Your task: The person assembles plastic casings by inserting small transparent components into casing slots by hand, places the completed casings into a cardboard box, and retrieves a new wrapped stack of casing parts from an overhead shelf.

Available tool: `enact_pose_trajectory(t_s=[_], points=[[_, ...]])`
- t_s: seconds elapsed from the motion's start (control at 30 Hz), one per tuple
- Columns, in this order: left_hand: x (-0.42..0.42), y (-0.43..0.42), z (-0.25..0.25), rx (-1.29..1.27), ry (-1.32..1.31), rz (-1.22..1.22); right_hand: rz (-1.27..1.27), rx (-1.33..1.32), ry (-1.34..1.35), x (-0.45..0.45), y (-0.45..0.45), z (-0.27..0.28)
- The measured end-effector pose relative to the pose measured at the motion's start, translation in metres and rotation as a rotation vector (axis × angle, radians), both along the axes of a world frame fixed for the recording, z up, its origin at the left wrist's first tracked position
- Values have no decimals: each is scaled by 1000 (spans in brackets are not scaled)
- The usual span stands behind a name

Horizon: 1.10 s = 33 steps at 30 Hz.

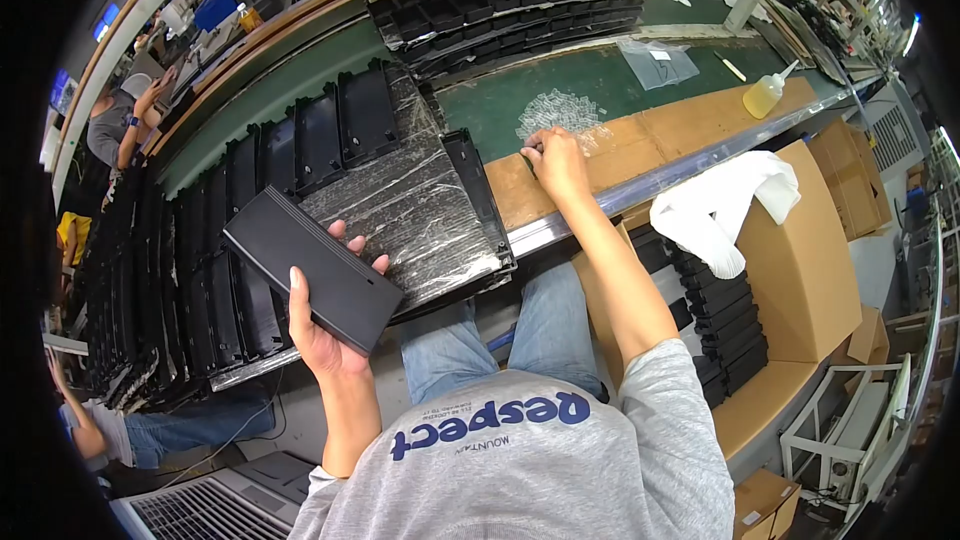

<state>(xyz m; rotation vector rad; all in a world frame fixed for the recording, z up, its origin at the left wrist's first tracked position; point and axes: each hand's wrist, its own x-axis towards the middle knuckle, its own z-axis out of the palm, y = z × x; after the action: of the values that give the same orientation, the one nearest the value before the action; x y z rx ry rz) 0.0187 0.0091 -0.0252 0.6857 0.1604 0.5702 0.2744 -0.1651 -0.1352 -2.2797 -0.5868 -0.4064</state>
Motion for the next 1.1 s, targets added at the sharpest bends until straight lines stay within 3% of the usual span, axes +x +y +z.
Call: enact_pose_trajectory(t_s=[0.2, 0.27, 0.33, 0.4, 0.47, 0.6, 0.9, 1.03, 1.1], points=[[2, 0, 0, -15, -45, 8, 43, 105, 23, -19, 1, 27], [5, -3, 1, -43, -78, 1, 112, 477, 328, -54, 6, 60], [8, -4, 2, -85, -158, -74, 300, 632, 585, -105, 15, 105], [9, -7, 4, -57, -139, -74, 522, 616, 823, -147, 17, 134], [10, -10, 6, -20, -155, -110, 716, 630, 704, -169, 22, 136], [6, -13, 5, 90, -190, -96, 731, 500, 654, -177, 26, 142], [1, -20, 16, 298, -139, 7, 639, 556, 762, -185, 30, 149], [-1, -20, 17, 419, -106, 9, 580, 436, 641, -191, 30, 152], [-1, -23, 16, 427, -110, 32, 568, 311, 337, -197, 30, 150]])
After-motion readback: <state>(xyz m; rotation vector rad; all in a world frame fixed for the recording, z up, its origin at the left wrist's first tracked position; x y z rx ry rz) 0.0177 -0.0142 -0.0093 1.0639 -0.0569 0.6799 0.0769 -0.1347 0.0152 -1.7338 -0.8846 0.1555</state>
